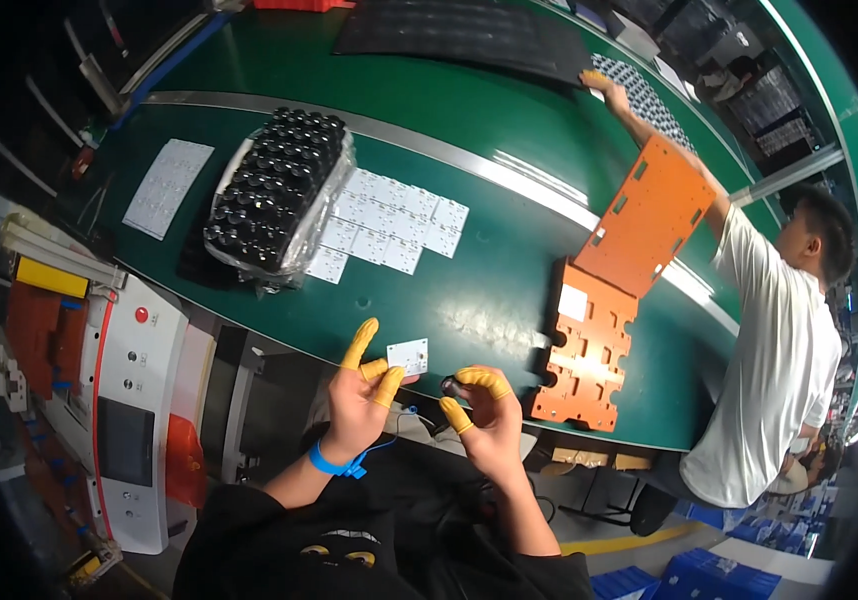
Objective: Assembling LED light components onto orange fixture panels on a factory conveyor belt.
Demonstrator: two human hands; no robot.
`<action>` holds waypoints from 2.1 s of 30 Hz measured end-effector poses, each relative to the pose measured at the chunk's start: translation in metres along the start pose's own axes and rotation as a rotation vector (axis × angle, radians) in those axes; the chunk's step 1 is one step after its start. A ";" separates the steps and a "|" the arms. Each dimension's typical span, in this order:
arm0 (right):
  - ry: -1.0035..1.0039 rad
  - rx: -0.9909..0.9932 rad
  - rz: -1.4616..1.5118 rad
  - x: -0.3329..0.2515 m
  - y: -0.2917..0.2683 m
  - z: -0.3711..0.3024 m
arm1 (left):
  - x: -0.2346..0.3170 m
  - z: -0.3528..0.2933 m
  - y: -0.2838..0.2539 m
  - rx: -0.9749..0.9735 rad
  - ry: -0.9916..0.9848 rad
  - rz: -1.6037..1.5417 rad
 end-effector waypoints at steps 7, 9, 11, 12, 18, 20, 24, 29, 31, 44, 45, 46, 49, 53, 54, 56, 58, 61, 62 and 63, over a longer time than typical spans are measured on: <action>-0.157 0.252 -0.042 -0.001 -0.006 -0.030 | 0.000 -0.014 0.032 -0.315 -0.032 0.087; -0.184 0.273 -0.073 0.000 -0.011 -0.035 | -0.003 -0.020 0.038 -0.325 -0.034 0.076; -0.223 0.322 -0.084 -0.002 -0.012 -0.038 | -0.005 -0.025 0.043 -0.341 -0.067 0.025; -0.219 0.325 -0.081 -0.004 -0.012 -0.040 | -0.006 -0.027 0.044 -0.342 -0.072 0.029; -0.242 0.263 -0.140 -0.003 -0.018 -0.046 | -0.014 -0.032 0.048 -0.363 -0.086 0.090; -0.202 0.267 -0.137 -0.004 -0.019 -0.048 | -0.016 -0.031 0.047 -0.407 0.016 0.131; -0.210 0.331 -0.043 0.000 -0.018 -0.049 | -0.016 -0.031 0.051 -0.451 0.021 0.121; -0.330 0.389 -0.221 -0.008 -0.018 -0.047 | -0.015 -0.031 0.054 -0.384 -0.035 0.123; -0.331 0.398 -0.243 -0.011 -0.019 -0.048 | -0.016 -0.031 0.055 -0.381 -0.020 0.124; -0.317 0.390 -0.512 -0.025 -0.027 -0.047 | -0.017 -0.026 0.059 -0.425 0.052 0.252; -0.317 0.393 -0.512 -0.023 -0.028 -0.048 | -0.016 -0.026 0.060 -0.429 0.052 0.252; -0.305 0.389 -0.458 -0.019 -0.029 -0.049 | -0.014 -0.025 0.061 -0.441 0.098 0.292; -0.297 0.408 -0.421 -0.015 -0.032 -0.050 | -0.012 -0.024 0.065 -0.450 0.141 0.317; -0.205 0.484 -0.292 -0.013 -0.032 -0.053 | -0.012 -0.021 0.067 -0.460 0.107 0.274; -0.207 0.490 -0.292 -0.013 -0.032 -0.053 | -0.011 -0.018 0.066 -0.467 0.108 0.273; -0.109 0.483 -0.106 -0.008 -0.032 -0.053 | -0.011 -0.010 0.063 -0.518 0.216 0.351; -0.091 0.498 -0.195 -0.012 -0.032 -0.054 | -0.016 -0.009 0.059 -0.514 0.145 0.314; -0.051 0.386 -0.131 -0.015 -0.034 -0.054 | -0.016 -0.001 0.058 -0.569 0.083 0.285; -0.064 0.406 -0.135 -0.012 -0.039 -0.057 | -0.011 0.001 0.058 -0.591 0.090 0.277; 0.083 0.414 0.101 -0.004 -0.048 -0.063 | -0.006 0.006 0.061 -0.681 0.138 0.300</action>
Point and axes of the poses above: each hand's wrist, its own z-axis towards the middle knuckle, its own y-axis out of the palm, x = y × z, the point moved 1 cm from there along z, towards the middle knuckle, and after that the axes turned 2 degrees about x, right-handed, at the moved point
